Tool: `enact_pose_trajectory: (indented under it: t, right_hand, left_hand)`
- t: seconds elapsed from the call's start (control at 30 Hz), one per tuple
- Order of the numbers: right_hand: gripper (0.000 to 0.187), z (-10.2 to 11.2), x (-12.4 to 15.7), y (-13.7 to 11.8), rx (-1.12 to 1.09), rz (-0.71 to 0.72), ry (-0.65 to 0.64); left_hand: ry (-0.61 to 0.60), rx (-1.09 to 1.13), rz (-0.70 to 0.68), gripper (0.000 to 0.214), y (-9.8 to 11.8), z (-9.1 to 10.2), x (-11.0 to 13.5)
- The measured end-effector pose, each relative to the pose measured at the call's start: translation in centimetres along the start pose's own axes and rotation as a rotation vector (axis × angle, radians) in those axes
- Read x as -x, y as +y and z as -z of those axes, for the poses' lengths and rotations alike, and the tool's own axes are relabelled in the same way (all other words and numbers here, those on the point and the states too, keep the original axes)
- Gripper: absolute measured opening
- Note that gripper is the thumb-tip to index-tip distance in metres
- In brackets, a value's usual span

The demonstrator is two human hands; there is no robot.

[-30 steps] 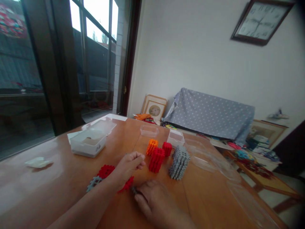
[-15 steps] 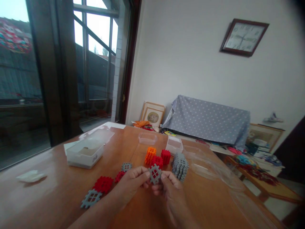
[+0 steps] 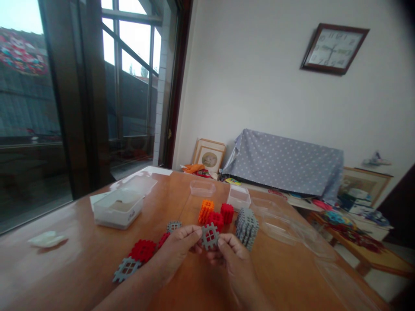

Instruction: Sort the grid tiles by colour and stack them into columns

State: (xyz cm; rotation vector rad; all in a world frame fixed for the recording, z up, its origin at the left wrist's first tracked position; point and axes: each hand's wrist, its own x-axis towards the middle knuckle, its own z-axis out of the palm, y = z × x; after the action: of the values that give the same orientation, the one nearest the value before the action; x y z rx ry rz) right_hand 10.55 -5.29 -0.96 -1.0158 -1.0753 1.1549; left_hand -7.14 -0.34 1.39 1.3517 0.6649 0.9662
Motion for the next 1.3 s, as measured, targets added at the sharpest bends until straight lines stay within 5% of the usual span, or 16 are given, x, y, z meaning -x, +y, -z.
enact_pose_trajectory:
  t: [0.23,0.43,1.13,1.3]
  right_hand:
    - [0.058,1.0,-0.1,0.4,0.194,0.157,-0.092]
    - [0.048,2.1,-0.3,-0.2,0.440,0.213,-0.097]
    - [0.044,2.1,-0.3,-1.0,0.647,0.443,-0.030]
    - [0.042,3.7,-0.5,-3.7,0.671,0.396,0.160]
  left_hand:
    - [0.014,0.012,0.060,0.042,-0.6,0.3,-0.3]
    - [0.008,0.001,0.052,0.041,-0.9,0.4,-0.2]
    - [-0.018,0.039,0.047,0.042,-0.3,0.1,-0.1]
    - [0.097,0.041,0.077,0.040,-0.5,0.2,-0.2]
